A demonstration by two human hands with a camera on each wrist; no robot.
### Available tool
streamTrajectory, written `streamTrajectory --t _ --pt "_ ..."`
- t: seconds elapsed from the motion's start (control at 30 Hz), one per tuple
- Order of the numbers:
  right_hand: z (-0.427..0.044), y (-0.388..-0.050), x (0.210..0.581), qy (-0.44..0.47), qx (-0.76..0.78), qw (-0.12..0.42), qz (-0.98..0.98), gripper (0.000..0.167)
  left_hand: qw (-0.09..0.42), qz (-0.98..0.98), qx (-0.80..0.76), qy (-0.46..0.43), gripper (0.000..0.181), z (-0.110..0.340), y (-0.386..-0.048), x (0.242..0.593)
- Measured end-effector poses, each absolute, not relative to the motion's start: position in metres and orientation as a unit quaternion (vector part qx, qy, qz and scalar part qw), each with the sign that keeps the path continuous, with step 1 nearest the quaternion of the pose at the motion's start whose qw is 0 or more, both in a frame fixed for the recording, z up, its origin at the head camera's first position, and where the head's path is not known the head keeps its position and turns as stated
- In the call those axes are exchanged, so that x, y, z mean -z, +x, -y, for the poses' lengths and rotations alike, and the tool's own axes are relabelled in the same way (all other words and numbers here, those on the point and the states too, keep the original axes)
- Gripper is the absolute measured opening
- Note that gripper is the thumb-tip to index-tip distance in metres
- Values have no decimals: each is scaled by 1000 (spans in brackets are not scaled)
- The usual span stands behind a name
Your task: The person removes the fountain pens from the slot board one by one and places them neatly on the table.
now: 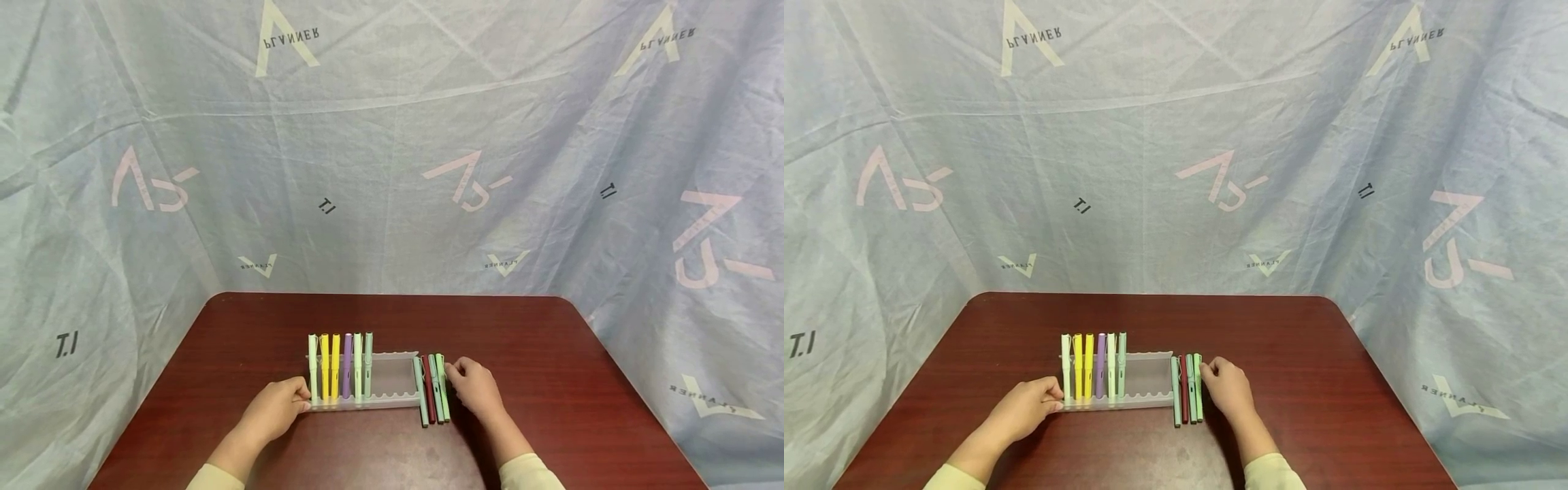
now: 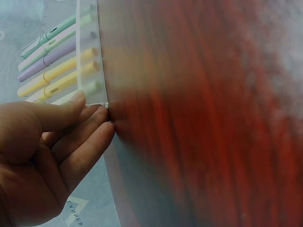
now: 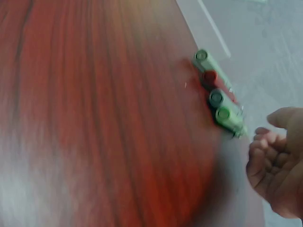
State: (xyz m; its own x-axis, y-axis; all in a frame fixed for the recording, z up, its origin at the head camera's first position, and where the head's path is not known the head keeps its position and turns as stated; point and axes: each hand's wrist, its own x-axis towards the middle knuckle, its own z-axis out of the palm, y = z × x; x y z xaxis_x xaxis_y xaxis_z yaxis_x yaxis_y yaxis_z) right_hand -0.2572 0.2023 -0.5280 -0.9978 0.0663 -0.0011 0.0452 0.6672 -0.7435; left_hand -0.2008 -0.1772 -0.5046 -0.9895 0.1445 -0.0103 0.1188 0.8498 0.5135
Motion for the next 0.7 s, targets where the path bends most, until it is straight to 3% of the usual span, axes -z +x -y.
streamTrajectory --t 0.1,0.2,0.37,0.5,0.7 --pt "-189 -257 520 21 -440 28 898 24 25 -962 -265 67 15 177 -201 504" --pt "-172 -256 512 97 -464 2 880 19 23 -962 -265 67 16 176 -201 504" --pt "-140 -258 506 190 -435 -34 880 31 21 -962 -266 67 16 177 -201 504" --pt "-117 -259 509 205 -416 -36 885 37 27 -961 -267 67 15 177 -201 504" --pt "-93 -260 518 171 -486 -61 855 32 27 -961 -269 65 15 177 -201 504"
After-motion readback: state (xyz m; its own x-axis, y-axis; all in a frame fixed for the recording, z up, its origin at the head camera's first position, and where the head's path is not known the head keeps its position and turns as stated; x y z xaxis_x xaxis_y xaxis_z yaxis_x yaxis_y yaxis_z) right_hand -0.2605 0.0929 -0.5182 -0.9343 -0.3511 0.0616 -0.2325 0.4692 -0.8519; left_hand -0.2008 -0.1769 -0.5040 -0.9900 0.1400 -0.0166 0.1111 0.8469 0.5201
